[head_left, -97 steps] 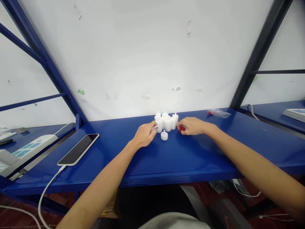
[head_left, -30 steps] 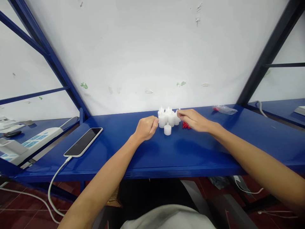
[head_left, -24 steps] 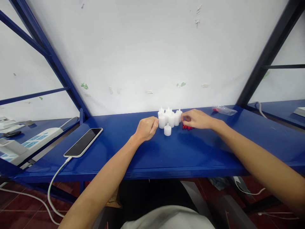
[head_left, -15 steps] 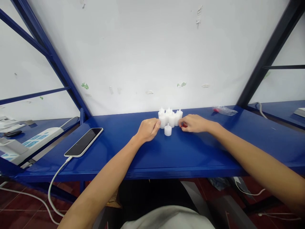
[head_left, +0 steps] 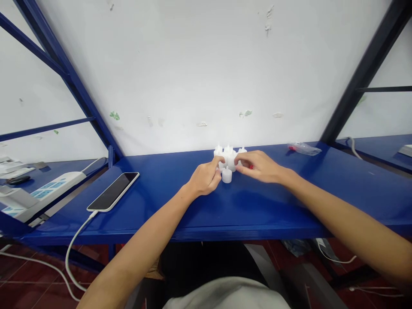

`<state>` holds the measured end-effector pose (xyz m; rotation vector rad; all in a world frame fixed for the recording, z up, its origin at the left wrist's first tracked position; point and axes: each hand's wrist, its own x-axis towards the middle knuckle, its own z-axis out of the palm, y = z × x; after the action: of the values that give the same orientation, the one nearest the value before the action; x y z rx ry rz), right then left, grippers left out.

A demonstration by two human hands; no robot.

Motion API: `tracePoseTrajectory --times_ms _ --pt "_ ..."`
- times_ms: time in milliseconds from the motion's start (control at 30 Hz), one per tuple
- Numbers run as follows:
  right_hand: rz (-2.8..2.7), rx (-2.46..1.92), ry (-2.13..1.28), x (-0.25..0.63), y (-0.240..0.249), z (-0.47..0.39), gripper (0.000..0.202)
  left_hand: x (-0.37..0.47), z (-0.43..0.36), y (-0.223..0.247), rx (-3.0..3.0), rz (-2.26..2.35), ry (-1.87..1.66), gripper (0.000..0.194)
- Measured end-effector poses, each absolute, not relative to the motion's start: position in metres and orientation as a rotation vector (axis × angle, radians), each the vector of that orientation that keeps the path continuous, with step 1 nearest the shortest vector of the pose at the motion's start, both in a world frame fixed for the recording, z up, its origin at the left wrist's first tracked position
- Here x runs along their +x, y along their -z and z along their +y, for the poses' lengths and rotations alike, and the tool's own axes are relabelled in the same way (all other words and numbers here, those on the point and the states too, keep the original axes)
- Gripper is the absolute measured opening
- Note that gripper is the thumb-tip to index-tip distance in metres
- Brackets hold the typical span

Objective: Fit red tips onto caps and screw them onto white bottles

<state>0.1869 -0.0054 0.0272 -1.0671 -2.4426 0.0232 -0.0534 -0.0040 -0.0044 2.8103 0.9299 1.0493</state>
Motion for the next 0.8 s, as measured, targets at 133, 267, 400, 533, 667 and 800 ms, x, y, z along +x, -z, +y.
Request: tracePoseTrajectory --times_ms 133,267,400,533,667,800 --pt "-2.464 -0.817 -0.131 0.168 -0.016 -0.015 0.029 -0.048 -0.007 0.005 2.864 0.882 -1.017 0.026" --pt "-2.441 -0.745 -0.22 0.161 -0.01 -0.017 0.027 -0.046 -0.007 0.005 2.839 0.903 -1.007 0.026" --pt "-2.332 -0.78 -0.218 0.16 -0.009 -0.017 0.03 -0.046 -0.006 0.005 2.815 0.918 -0.998 0.034" --pt "-2.145 -0.925 -0.104 0.163 -0.011 -0.011 0.028 -0.05 0.001 0.007 2.696 1.03 -1.169 0.033" --pt "-2.072 -1.077 -0.033 0.165 -0.011 -0.005 0.031 -0.059 0.012 0.009 2.586 1.148 -1.3 0.023" --pt "-2.155 -1.181 -0.02 0.162 -0.006 -0.001 0.032 -0.061 0.016 0.009 2.577 1.187 -1.351 0.025"
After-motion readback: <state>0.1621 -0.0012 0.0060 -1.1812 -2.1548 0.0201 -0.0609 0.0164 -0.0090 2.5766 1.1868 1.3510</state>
